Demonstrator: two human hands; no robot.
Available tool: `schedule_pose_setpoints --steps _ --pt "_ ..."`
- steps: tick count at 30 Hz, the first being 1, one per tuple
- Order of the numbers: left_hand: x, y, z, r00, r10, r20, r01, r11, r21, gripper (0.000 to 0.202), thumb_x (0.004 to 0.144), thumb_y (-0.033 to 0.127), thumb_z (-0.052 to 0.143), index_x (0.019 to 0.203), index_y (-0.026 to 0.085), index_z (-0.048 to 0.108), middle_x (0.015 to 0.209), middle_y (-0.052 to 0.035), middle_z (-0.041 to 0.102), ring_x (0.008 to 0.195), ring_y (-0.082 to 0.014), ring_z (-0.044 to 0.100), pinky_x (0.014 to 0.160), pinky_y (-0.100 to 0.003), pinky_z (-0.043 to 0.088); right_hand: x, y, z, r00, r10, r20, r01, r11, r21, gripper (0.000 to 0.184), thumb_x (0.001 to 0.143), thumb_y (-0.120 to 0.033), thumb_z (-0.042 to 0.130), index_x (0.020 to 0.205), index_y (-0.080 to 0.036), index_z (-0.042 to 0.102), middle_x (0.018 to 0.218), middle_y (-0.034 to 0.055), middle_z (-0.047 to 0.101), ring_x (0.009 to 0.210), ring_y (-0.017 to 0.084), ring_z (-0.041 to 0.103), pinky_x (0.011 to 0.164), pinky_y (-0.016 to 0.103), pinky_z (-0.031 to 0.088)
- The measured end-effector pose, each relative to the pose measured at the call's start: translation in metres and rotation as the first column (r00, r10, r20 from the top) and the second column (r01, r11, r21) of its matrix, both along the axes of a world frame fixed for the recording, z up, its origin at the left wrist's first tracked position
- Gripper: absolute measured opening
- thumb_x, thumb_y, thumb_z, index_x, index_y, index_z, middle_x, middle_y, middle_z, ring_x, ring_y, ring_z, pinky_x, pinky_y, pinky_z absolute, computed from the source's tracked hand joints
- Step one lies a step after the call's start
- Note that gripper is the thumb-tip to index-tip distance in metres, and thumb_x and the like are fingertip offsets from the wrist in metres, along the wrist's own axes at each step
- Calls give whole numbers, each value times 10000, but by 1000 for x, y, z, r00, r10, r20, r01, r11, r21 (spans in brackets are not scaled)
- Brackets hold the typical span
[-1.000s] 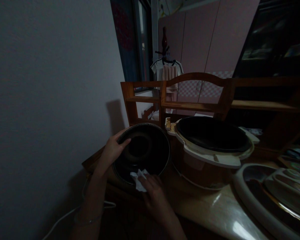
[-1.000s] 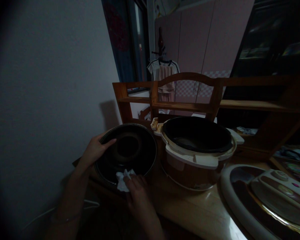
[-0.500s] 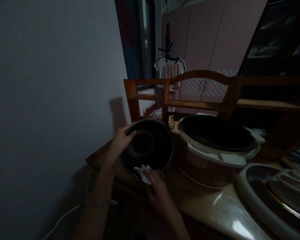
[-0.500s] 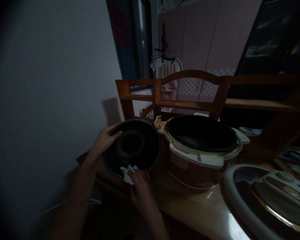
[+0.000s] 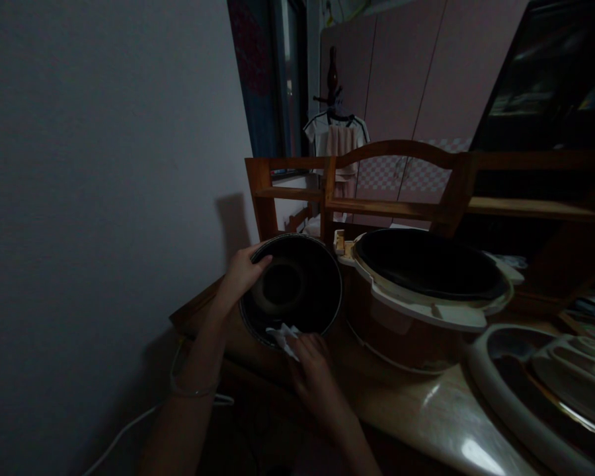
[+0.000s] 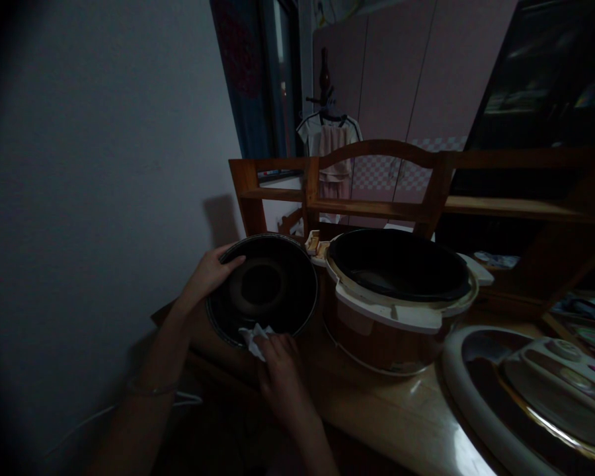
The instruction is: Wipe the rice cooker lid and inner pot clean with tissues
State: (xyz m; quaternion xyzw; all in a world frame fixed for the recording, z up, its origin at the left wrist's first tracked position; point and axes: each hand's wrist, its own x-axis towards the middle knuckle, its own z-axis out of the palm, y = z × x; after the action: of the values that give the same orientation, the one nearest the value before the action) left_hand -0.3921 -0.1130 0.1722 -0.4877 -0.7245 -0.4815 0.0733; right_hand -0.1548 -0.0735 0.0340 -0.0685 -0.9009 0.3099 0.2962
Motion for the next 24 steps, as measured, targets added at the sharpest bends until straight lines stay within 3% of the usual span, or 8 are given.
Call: schedule_pose_setpoints --steps 12,24 --pt "-2 -1 0 997 80 -11 -80 996 -48 464 794 141 507 1227 197 663 1237 -27 681 1142 -234 620 1054 -389 437 0 -1 3 999 2 32 -2 1000 5 598 871 -26 485 1400 -300 431 1210 65 585 1105 245 485 985 425 387" --pt "3 -6 -1 997 70 -8 -70 997 -22 456 788 178 567 1235 191 657 1204 -33 699 1083 -235 653 1007 -382 479 4 -4 5 999 16 49 -16 1000 -8 645 835 -5 491 1403 -305 430 1259 63 566 1153 245 477 1025 432 362"
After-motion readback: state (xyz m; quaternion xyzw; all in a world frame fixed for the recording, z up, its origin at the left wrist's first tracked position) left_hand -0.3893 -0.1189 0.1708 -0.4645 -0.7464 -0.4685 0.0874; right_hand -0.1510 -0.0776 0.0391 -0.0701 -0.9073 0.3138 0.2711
